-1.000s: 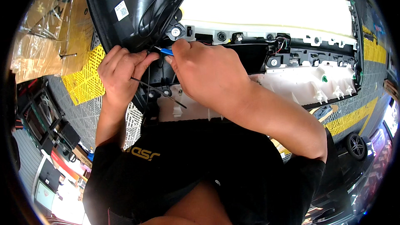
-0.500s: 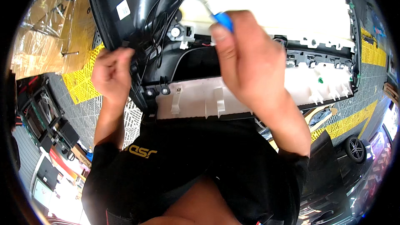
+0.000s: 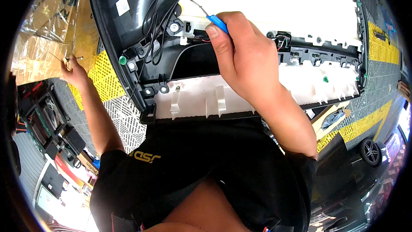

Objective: The person routes and organizes wires within a car door panel, secures them with zip ties, and trims the excess using a cutter.

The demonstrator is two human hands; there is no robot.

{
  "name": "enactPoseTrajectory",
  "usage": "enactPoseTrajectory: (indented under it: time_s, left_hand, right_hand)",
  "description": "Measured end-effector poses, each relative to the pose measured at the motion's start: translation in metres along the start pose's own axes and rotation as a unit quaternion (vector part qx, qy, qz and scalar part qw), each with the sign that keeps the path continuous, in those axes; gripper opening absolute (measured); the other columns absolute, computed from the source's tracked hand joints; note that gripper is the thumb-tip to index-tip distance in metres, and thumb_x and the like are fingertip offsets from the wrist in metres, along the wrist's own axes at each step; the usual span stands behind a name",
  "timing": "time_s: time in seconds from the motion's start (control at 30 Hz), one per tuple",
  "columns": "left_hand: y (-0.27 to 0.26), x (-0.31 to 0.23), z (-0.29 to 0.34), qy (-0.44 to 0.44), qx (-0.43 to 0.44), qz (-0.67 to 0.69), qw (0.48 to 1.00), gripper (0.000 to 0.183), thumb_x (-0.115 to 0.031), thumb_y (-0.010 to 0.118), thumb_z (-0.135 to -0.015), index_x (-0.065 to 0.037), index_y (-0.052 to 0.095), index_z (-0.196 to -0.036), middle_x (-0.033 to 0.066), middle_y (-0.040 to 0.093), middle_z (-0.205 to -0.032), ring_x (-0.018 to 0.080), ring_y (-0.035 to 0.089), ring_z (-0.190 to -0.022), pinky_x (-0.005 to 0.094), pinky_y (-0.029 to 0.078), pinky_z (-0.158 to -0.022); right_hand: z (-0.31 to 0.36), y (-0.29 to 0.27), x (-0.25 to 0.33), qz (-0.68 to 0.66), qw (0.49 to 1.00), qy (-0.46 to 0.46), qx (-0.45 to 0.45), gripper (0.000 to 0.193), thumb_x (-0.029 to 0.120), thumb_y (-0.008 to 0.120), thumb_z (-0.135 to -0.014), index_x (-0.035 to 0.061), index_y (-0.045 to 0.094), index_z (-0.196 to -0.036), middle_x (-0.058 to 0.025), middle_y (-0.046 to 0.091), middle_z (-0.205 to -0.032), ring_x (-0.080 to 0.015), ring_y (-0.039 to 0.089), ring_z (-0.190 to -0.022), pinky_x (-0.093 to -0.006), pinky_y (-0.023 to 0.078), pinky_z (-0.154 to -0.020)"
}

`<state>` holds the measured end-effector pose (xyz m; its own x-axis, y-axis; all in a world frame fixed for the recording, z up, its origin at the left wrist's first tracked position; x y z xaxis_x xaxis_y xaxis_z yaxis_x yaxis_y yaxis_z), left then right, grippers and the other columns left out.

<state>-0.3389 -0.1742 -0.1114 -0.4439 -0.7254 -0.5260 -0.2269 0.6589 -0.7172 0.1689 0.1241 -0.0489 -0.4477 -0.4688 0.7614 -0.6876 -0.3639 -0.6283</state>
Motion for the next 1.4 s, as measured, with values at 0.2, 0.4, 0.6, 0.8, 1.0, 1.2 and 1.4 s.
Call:
enactPoseTrajectory:
  time_s: [0.2,0.4,0.6,0.8,1.0,1.2,1.4]
  left_hand:
    - [0.034,0.114,-0.016,-0.12,0.17,0.16,0.965,0.057,-0.016,0.064,-0.107,0.003,0.056,-0.16,0.0173,0.064,-0.155,0.0266,0.067,-0.124,0.0401,0.053,-0.11]
    - [0.021,-0.15,0.047,-0.093,0.351,0.524,0.771,0.04,-0.026,0.056,-0.119,0.002,0.067,-0.145,0.0033,0.067,-0.11,0.0143,0.058,-0.096,0.0301,0.047,-0.082]
    - [-0.036,-0.339,0.14,0.105,0.536,0.642,0.538,0.04,-0.032,0.056,-0.119,-0.012,0.069,-0.15,0.0215,0.06,-0.153,0.0409,0.055,-0.146,0.0513,0.046,-0.12]
    - [0.003,-0.387,0.226,0.219,0.605,0.485,0.592,0.034,-0.01,0.057,-0.117,0.006,0.068,-0.144,0.0209,0.059,-0.155,0.033,0.06,-0.145,0.045,0.05,-0.12]
    - [0.016,-0.389,0.186,0.336,0.475,0.363,0.728,0.051,-0.023,0.077,-0.106,-0.002,0.068,-0.151,0.0158,0.062,-0.156,0.0272,0.06,-0.145,0.042,0.047,-0.119]
    - [0.033,-0.36,0.19,0.392,0.534,0.135,0.737,0.064,-0.011,0.085,-0.092,-0.012,0.066,-0.154,0.0147,0.065,-0.154,0.0369,0.063,-0.143,0.0435,0.051,-0.118]
    - [0.048,-0.357,0.163,0.226,0.65,0.211,0.694,0.058,0.012,0.066,-0.097,-0.003,0.065,-0.153,0.0076,0.077,-0.118,0.0122,0.069,-0.101,0.0297,0.056,-0.096]
  right_hand:
    - [-0.005,-0.007,-0.006,-0.048,0.999,0.006,-0.019,0.023,0.027,0.068,-0.114,0.0047,0.068,-0.115,-0.008,0.069,-0.079,-0.0237,0.066,-0.064,-0.0344,0.054,-0.062]
    - [0.0,-0.006,-0.005,-0.078,0.997,0.022,-0.013,0.019,0.023,0.07,-0.114,0.0035,0.069,-0.115,-0.004,0.066,-0.078,-0.0125,0.059,-0.066,-0.0276,0.05,-0.063]
    - [0.004,0.0,0.003,-0.383,0.921,-0.012,0.075,0.017,0.005,0.08,-0.102,-0.0008,0.072,-0.116,-0.0075,0.077,-0.108,-0.0047,0.056,-0.072,-0.0228,0.048,-0.069]
    - [0.01,0.022,0.008,-0.44,0.884,0.024,0.157,0.037,0.0,0.084,-0.098,-0.0004,0.074,-0.134,-0.0049,0.083,-0.106,-0.0032,0.06,-0.075,-0.0206,0.049,-0.069]
    - [0.003,0.009,-0.009,-0.522,0.845,0.108,0.024,0.021,0.005,0.073,-0.108,0.0005,0.072,-0.128,-0.0069,0.08,-0.099,-0.0102,0.075,-0.087,-0.0219,0.057,-0.073]
    - [-0.003,-0.027,-0.063,-0.528,0.809,0.226,-0.124,0.02,0.017,0.068,-0.11,0.0035,0.072,-0.123,0.0003,0.064,-0.083,-0.0038,0.045,-0.058,-0.0212,0.031,-0.051]
    - [-0.007,-0.03,-0.065,-0.538,0.8,0.236,-0.125,0.017,0.017,0.069,-0.11,0.0059,0.071,-0.122,0.0002,0.064,-0.084,-0.0037,0.048,-0.064,-0.0211,0.033,-0.05]
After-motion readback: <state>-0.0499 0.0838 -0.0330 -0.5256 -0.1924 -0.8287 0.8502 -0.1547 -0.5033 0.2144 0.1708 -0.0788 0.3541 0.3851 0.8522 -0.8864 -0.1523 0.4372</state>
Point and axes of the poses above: each hand's wrist, its own z-axis away from the middle knuckle, its own y-axis out of the palm, x = y × z, the point moved 10 cm from there along -z, towards the middle knuckle
